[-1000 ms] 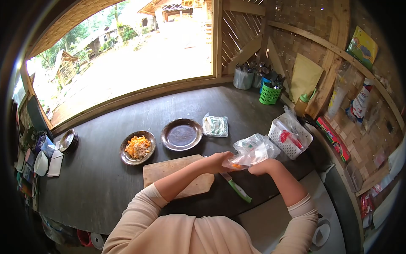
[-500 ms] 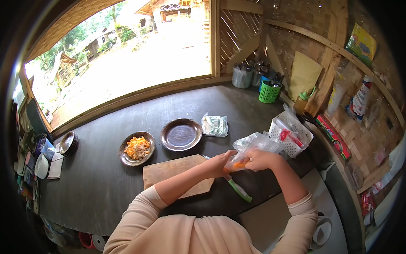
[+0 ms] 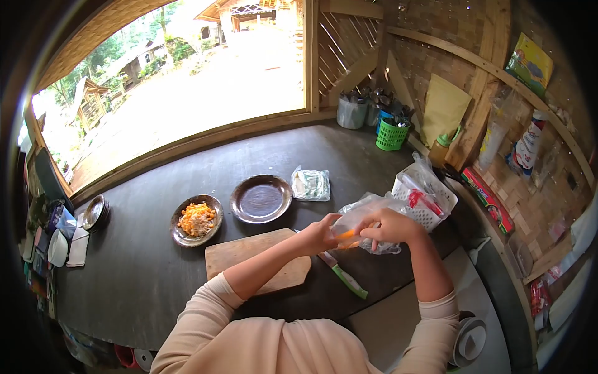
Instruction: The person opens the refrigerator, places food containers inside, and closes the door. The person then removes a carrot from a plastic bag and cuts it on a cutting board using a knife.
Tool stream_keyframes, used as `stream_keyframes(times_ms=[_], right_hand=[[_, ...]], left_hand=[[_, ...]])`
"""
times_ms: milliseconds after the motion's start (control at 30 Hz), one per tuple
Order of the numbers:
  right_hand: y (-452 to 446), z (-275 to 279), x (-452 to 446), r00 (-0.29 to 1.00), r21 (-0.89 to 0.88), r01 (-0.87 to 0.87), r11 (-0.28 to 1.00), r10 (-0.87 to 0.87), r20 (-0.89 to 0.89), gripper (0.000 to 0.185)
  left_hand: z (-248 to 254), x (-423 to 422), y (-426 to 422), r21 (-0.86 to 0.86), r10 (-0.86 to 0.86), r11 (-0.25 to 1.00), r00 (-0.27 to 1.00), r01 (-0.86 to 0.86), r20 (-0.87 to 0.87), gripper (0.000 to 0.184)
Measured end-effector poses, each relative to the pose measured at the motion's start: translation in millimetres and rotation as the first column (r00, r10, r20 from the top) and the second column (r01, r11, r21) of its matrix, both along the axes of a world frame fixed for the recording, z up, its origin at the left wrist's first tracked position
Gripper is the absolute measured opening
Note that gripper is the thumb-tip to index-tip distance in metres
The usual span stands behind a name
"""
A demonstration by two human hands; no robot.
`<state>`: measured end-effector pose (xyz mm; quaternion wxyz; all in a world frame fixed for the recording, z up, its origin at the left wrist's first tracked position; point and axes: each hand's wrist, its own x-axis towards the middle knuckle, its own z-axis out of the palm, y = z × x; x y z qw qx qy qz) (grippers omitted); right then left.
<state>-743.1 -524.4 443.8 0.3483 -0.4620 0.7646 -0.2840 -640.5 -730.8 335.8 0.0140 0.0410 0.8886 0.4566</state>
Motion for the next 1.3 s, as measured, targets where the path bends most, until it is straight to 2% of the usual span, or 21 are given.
stream_keyframes(times_ms=[100,167,200,267,400,500,567,700,767,800,867,900,933,1000,1067,1133,1167,1300], right_hand=[[9.6,5.3,-0.2,0.999,-0.087,0.024,0.996,-0.028,-0.040,0.021],[18.3,10.1,0.8,0.992,-0.133,0.110,0.985,-0.101,0.070,0.021],[22.6,9.0,-1.1,0.992,-0.131,0.110,0.985,-0.102,0.069,0.021],[33.1,5.8,-6.1,0.988,-0.270,0.129,0.954,-0.101,0.115,0.023],[49.1,8.3,-13.3,0.989,-0.303,0.145,0.942,-0.130,0.072,0.027],[56.7,12.0,-13.1,0.976,-0.362,0.192,0.912,-0.140,0.164,0.027],[59.9,14.4,-12.7,0.962,-0.369,0.258,0.893,-0.203,0.182,0.024],[63.0,10.4,-16.9,0.954,-0.346,0.274,0.897,-0.209,0.214,0.021],[57.7,-1.6,-22.5,0.936,-0.392,0.351,0.850,-0.300,0.185,0.019],[57.3,-1.5,-26.3,0.936,-0.393,0.350,0.850,-0.300,0.185,0.019],[58.1,1.0,-37.1,0.901,-0.399,0.402,0.825,-0.433,0.013,0.017],[57.8,-1.3,-40.4,0.903,-0.400,0.400,0.825,-0.430,0.014,0.017],[56.5,-3.9,-44.3,0.892,-0.417,0.424,0.804,-0.450,0.040,0.016],[52.6,-7.9,-49.7,0.884,-0.433,0.443,0.785,-0.463,0.065,0.015],[50.7,-12.5,-51.9,0.864,-0.498,0.465,0.732,-0.498,0.075,0.014],[55.4,-16.2,-60.0,0.853,-0.538,0.461,0.706,-0.520,0.048,0.014],[59.1,-17.2,-63.9,0.838,-0.578,0.456,0.677,-0.545,0.022,0.014],[71.7,-14.4,-67.4,0.803,-0.598,0.432,0.675,-0.590,-0.085,0.015]], left_hand=[[9.0,0.7,4.2,-0.012,0.033,0.999,0.999,-0.033,0.001,0.073],[11.4,-0.3,4.4,0.022,0.012,1.000,0.999,-0.011,-0.036,0.070],[12.4,-0.3,5.1,0.025,0.012,1.000,0.999,-0.011,-0.037,0.070],[15.6,1.4,7.5,0.012,0.010,1.000,0.995,-0.009,-0.103,0.063],[21.5,-0.3,8.3,-0.038,-0.039,0.999,0.995,0.035,-0.096,0.054],[21.6,1.7,9.3,0.060,-0.032,0.998,0.998,0.035,-0.047,0.051],[14.5,1.3,7.7,0.259,-0.040,0.963,0.992,0.070,-0.120,0.052],[23.8,1.2,-7.6,0.175,-0.044,0.984,0.999,0.041,0.008,0.046],[17.5,-4.4,-16.9,0.348,-0.124,0.930,0.992,0.115,0.002,0.036],[14.3,-7.2,-20.5,0.347,-0.123,0.931,0.992,0.115,0.002,0.036],[10.0,-11.1,-27.4,0.416,-0.145,0.902,0.989,0.118,0.034,0.031],[1.6,-16.3,-34.5,0.489,-0.159,0.867,0.984,0.101,0.078,0.031],[-1.2,-18.6,-38.8,0.488,-0.155,0.867,0.985,0.098,0.078,0.031],[-7.4,-23.4,-46.3,0.513,-0.077,0.858,0.980,-0.028,0.183,0.028],[-12.9,-28.4,-49.4,0.503,-0.029,0.862,0.983,-0.067,0.181,0.029],[-17.0,-35.9,-54.3,0.379,0.033,0.916,0.968,-0.129,0.249,0.028],[-19.8,-38.5,-56.3,0.381,0.034,0.915,0.968,-0.131,0.250,0.028],[-25.3,-47.8,-63.1,0.266,0.076,0.955,0.977,-0.129,0.199,0.028]])
